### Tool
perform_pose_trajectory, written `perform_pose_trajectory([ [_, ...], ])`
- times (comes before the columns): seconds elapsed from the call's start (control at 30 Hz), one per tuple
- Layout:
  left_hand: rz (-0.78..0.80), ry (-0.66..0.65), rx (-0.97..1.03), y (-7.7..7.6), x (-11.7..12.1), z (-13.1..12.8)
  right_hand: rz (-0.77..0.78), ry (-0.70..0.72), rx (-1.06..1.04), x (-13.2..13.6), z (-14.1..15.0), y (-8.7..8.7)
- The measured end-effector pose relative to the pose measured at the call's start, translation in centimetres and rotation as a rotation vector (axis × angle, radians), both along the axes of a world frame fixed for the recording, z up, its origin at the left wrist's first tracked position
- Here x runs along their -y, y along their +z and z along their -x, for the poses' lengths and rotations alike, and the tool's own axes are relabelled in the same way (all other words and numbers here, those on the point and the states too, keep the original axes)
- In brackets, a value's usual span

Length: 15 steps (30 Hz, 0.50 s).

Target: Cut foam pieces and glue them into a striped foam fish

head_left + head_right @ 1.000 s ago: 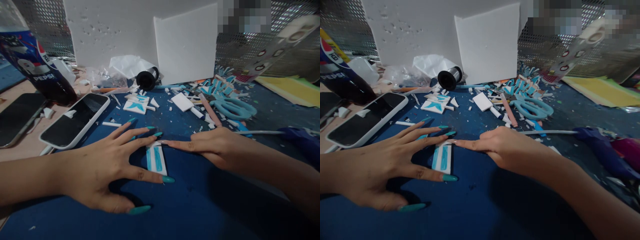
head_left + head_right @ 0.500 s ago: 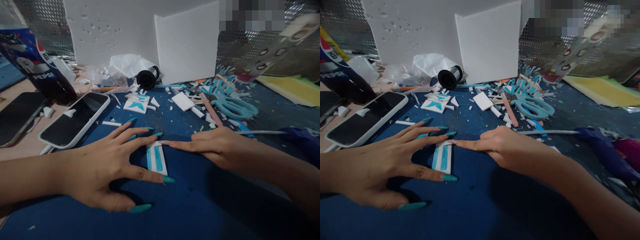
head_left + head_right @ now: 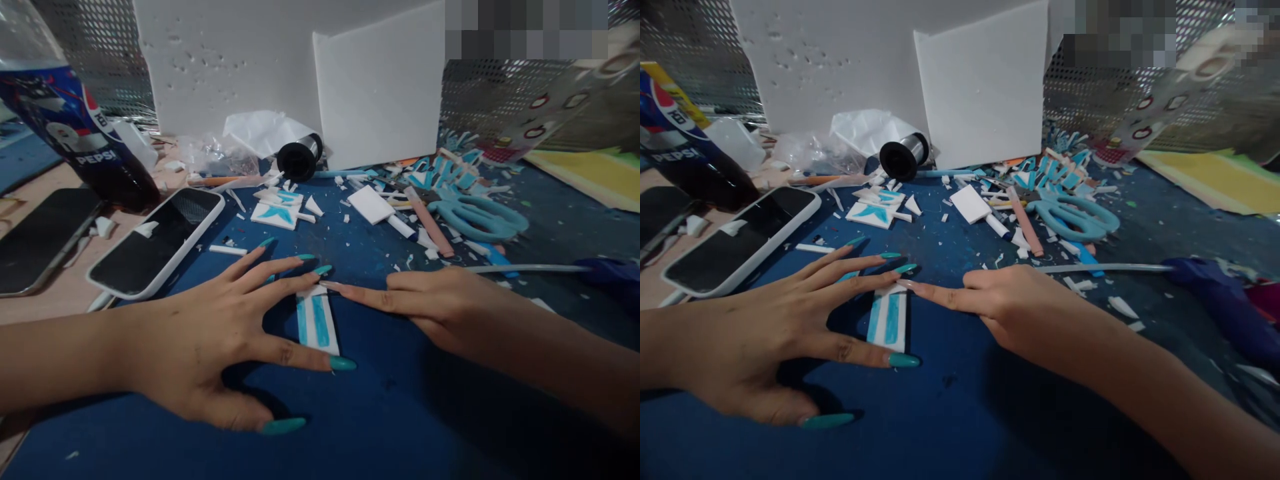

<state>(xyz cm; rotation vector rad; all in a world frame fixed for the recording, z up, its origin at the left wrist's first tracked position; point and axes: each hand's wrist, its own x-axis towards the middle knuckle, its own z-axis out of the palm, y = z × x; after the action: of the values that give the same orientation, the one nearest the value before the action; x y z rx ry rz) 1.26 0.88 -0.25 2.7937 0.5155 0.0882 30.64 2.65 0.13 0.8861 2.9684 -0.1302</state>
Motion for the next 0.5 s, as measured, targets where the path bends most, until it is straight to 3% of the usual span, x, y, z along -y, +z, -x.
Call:
perform_pose_trajectory([
  [0.13, 0.007, -0.015, -0.003, -0.01, 0.00, -0.01, -0.069, 0.066, -0.001, 0.07, 0.02, -0.02],
  [0.5, 0.004, -0.017, -0.004, 0.11, 0.02, -0.14, -0.127, 0.058, 0.027, 0.29, -0.07, -0.24],
])
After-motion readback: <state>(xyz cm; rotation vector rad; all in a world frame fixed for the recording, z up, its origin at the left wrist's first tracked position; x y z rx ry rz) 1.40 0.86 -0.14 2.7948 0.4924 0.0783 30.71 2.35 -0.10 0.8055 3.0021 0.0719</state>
